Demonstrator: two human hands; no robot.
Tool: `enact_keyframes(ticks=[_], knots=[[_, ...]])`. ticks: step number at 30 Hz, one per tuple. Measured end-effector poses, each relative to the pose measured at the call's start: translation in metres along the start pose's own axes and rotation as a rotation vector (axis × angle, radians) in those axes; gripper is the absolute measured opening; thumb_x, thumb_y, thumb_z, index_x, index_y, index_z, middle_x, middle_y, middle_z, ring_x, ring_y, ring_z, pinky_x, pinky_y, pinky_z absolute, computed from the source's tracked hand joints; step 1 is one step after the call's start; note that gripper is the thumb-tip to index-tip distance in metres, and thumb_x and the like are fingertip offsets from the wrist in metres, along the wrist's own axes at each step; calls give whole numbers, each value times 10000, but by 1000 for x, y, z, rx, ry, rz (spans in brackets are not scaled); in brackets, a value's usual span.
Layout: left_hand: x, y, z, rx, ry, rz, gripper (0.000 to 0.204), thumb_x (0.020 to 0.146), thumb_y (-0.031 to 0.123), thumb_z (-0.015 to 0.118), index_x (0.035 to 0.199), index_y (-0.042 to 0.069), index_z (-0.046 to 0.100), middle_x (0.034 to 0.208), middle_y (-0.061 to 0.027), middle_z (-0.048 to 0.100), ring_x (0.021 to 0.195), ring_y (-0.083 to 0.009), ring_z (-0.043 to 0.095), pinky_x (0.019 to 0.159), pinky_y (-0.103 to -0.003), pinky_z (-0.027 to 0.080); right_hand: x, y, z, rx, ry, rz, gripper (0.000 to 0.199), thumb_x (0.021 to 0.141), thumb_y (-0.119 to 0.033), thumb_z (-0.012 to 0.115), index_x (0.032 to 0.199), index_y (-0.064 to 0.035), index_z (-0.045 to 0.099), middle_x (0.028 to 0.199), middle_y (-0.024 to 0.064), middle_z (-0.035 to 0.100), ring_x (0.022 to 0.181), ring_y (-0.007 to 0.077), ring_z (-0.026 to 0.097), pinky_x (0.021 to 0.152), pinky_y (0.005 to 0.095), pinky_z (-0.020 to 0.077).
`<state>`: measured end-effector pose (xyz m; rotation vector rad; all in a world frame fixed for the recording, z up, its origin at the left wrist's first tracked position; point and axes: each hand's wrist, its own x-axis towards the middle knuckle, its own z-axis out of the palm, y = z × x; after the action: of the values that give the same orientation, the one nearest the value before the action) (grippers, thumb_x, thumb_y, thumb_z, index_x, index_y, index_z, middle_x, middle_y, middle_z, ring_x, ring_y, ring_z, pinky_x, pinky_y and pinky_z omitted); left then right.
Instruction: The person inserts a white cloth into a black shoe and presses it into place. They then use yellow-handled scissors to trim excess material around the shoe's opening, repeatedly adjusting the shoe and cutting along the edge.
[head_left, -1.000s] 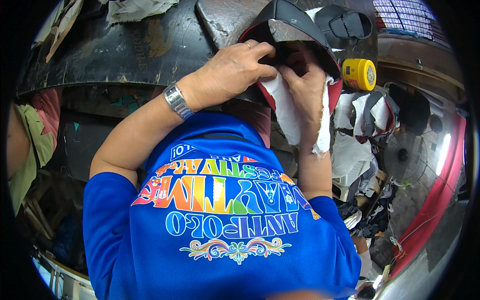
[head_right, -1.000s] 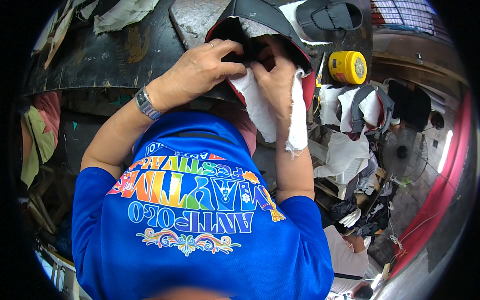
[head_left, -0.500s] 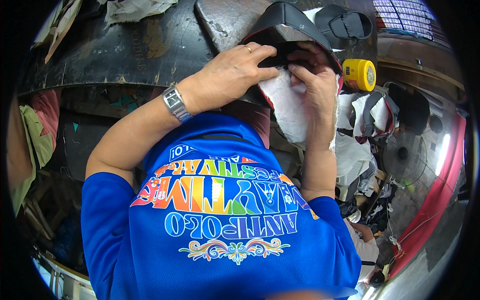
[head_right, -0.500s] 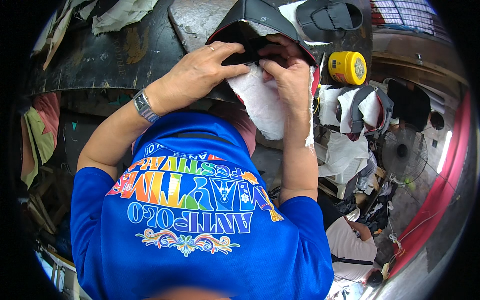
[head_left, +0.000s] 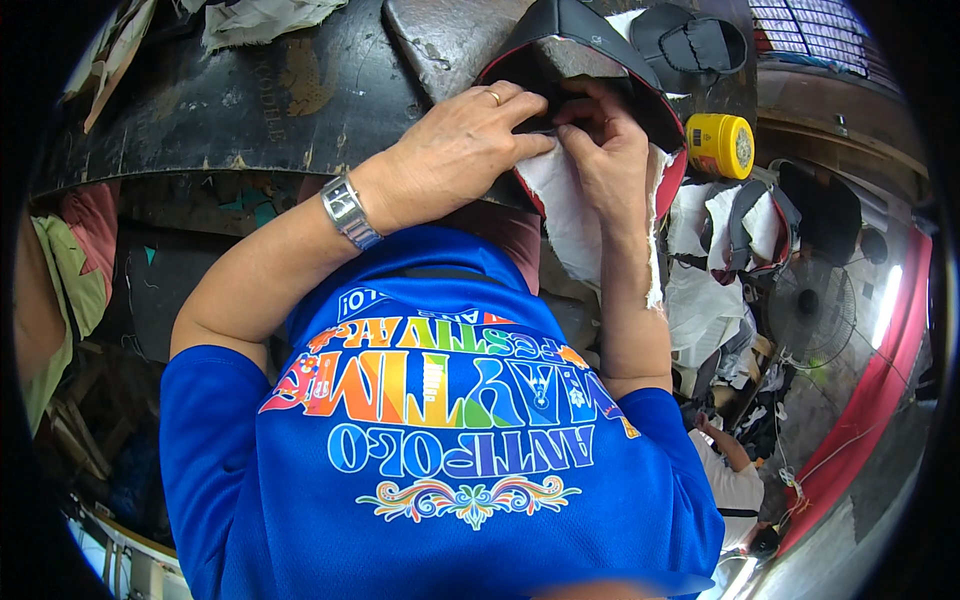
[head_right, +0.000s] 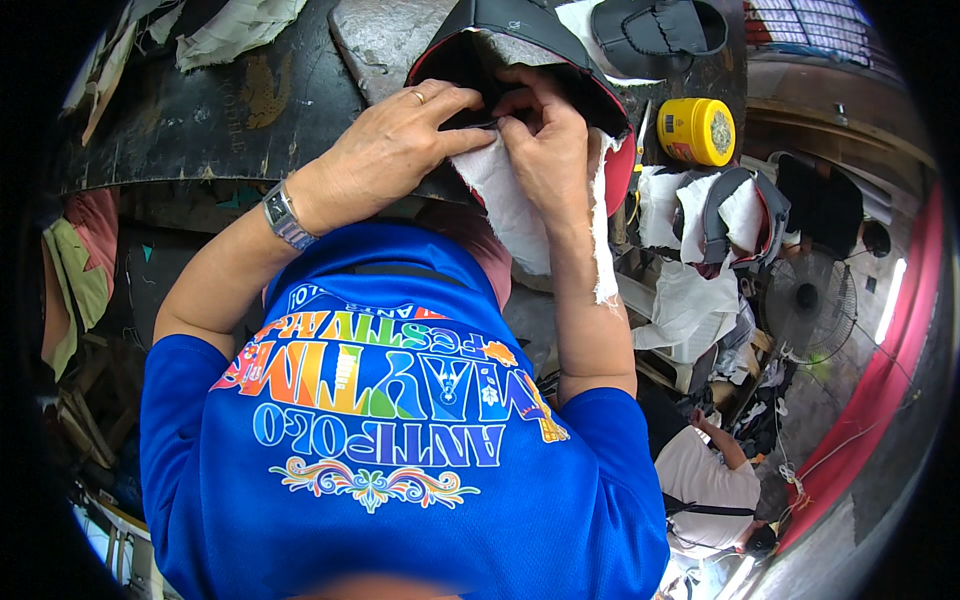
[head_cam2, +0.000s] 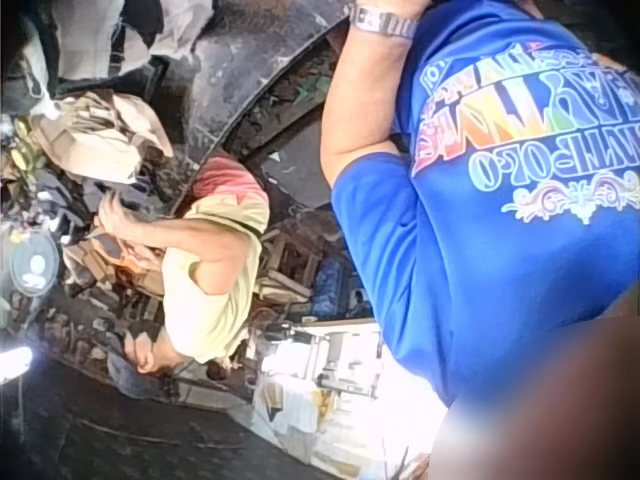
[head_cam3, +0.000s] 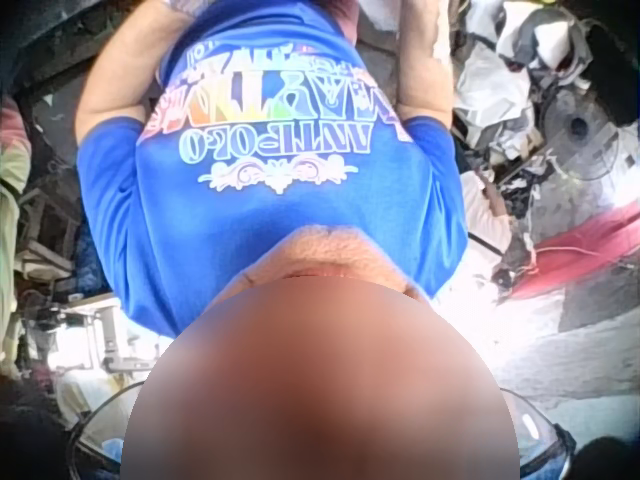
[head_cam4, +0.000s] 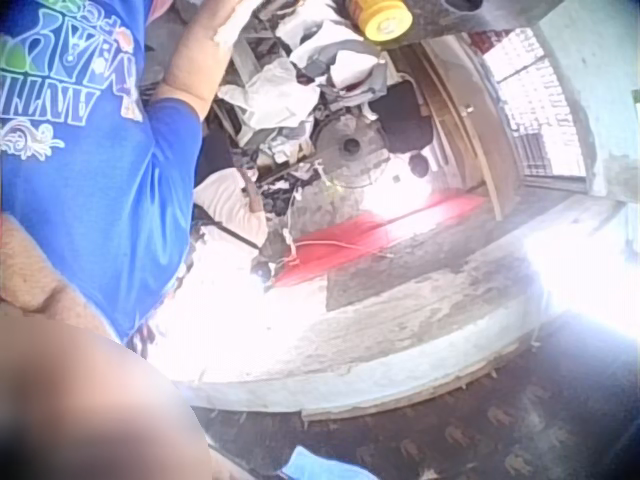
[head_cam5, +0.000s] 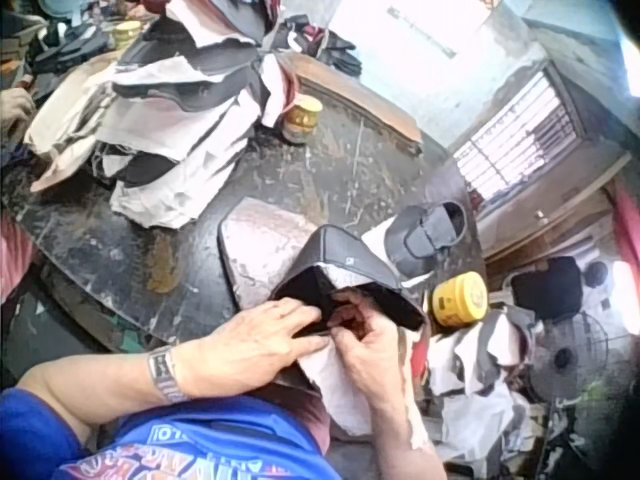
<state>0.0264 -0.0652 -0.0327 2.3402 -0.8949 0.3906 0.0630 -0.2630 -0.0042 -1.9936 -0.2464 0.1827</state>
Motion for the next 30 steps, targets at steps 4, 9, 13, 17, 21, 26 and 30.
enact_keyframes(ticks=[4, 9, 13, 17, 21, 26, 30], knots=[[1, 2, 1, 12, -11, 3, 440, 775, 31, 607, 1197, 124, 685, 1264, -127, 577, 1187, -298, 551, 1020, -380, 465, -5, 2, 1, 37, 4, 1, 470, 815, 79, 629, 1273, -5, 566, 1013, 62, 646, 954, 118, 610, 878, 251, 494], [1, -2, 2, -22, 21, 0, 416, 774, 26, 630, 1167, 145, 698, 1210, -102, 586, 1119, -287, 568, 965, -374, 495, -10, 6, 0, 137, 42, -67, 414, 833, 110, 586, 1231, -5, 588, 981, 57, 652, 909, 105, 612, 836, 239, 495], [0, -3, 3, -78, 64, -5, 380, 793, 31, 624, 1146, 149, 704, 1170, -95, 594, 1082, -284, 578, 936, -379, 506, -16, 9, -2, -51, 38, -168, 388, 845, 123, 555, 1197, -20, 632, 953, 49, 657, 885, 102, 621, 819, 234, 505], [0, -1, 2, -130, 84, -48, 305, 792, 42, 638, 1080, 108, 709, 1119, -109, 599, 1070, -297, 587, 924, -391, 510, -20, 9, -6, -216, 18, -282, 398, 849, 119, 558, 1199, -43, 656, 1020, 94, 702, 883, 150, 679, 800, 273, 537], [-1, 0, 1, -257, 182, -143, 224, 797, 59, 697, 1019, 82, 679, 1083, -99, 591, 1034, -294, 610, 892, -385, 528, -18, 5, -8, -417, -8, -525, 436, 867, 98, 609, 1281, -38, 607, 1052, 131, 723, 891, 178, 709, 801, 292, 548], [-7, -6, 3, -179, 161, -74, 177, 811, 88, 715, 979, 72, 662, 1074, -81, 602, 1007, -280, 622, 874, -376, 535, -25, -2, -11, -499, -62, -471, 508, 864, 80, 650, 1346, -53, 565, 1035, 138, 729, 887, 219, 710, 807, 324, 549], [-10, -13, 6, -156, 171, 37, 148, 826, 98, 702, 967, 75, 662, 1053, -76, 618, 996, -267, 620, 883, -371, 531, -36, -9, -17, -617, -74, -523, 558, 843, 62, 671, 1368, -81, 552, 1043, 122, 726, 954, 261, 664, 881, 359, 515]])
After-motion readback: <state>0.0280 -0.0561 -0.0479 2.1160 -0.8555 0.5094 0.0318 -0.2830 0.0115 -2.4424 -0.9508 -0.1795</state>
